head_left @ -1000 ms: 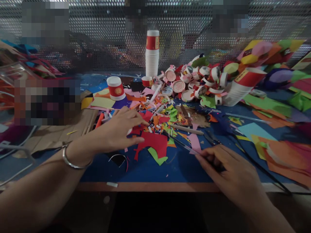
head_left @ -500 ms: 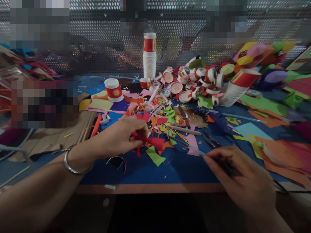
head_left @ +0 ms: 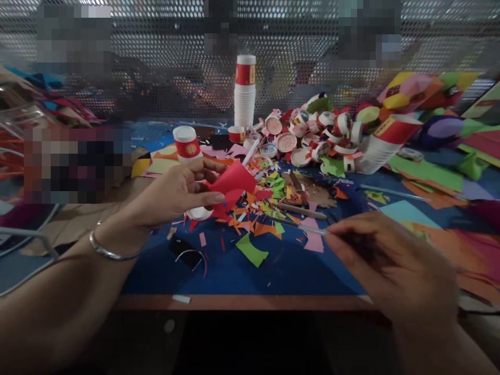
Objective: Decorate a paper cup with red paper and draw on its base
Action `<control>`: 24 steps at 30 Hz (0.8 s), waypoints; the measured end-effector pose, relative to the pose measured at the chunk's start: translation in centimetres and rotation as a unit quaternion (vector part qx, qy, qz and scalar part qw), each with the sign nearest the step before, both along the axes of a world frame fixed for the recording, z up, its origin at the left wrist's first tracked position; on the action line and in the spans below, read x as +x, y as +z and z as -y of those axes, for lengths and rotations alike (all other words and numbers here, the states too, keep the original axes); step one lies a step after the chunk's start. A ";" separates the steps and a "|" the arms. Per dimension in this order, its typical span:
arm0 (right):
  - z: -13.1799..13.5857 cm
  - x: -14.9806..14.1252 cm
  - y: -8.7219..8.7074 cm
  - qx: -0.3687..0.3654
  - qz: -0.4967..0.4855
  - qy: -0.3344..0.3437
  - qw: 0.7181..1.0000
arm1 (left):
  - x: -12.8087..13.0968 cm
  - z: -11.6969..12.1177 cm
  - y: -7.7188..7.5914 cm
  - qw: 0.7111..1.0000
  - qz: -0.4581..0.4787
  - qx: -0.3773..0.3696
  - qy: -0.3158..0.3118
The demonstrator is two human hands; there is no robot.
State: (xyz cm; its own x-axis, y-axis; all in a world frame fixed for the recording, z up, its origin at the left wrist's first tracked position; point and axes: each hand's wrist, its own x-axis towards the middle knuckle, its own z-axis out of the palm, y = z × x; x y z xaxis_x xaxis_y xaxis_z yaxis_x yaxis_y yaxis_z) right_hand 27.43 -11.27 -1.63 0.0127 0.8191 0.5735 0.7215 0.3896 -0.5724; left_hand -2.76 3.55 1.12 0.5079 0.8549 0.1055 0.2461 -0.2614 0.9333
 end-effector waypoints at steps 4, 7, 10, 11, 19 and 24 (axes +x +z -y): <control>-0.6 -0.4 0.3 0.015 0.021 0.021 0.999 | 0.9 0.9 0.0 0.996 0.028 -0.061 -0.051; -1.3 -0.8 0.6 0.016 0.032 0.041 0.999 | 1.3 1.5 0.4 0.993 -0.005 -0.089 -0.073; -2.2 -1.1 0.8 0.010 0.049 0.063 0.997 | 1.3 1.8 0.9 0.995 -0.009 -0.089 -0.050; -2.4 -1.3 0.9 0.009 0.054 0.072 0.996 | 1.2 1.8 1.0 0.996 -0.009 -0.085 -0.038; -2.4 -2.9 1.6 0.022 0.038 0.103 0.994 | 1.2 2.1 1.1 0.999 -0.042 -0.020 0.006; -2.6 -3.4 1.1 -0.021 0.037 0.182 0.982 | 1.0 2.2 1.0 0.998 -0.054 0.013 -0.007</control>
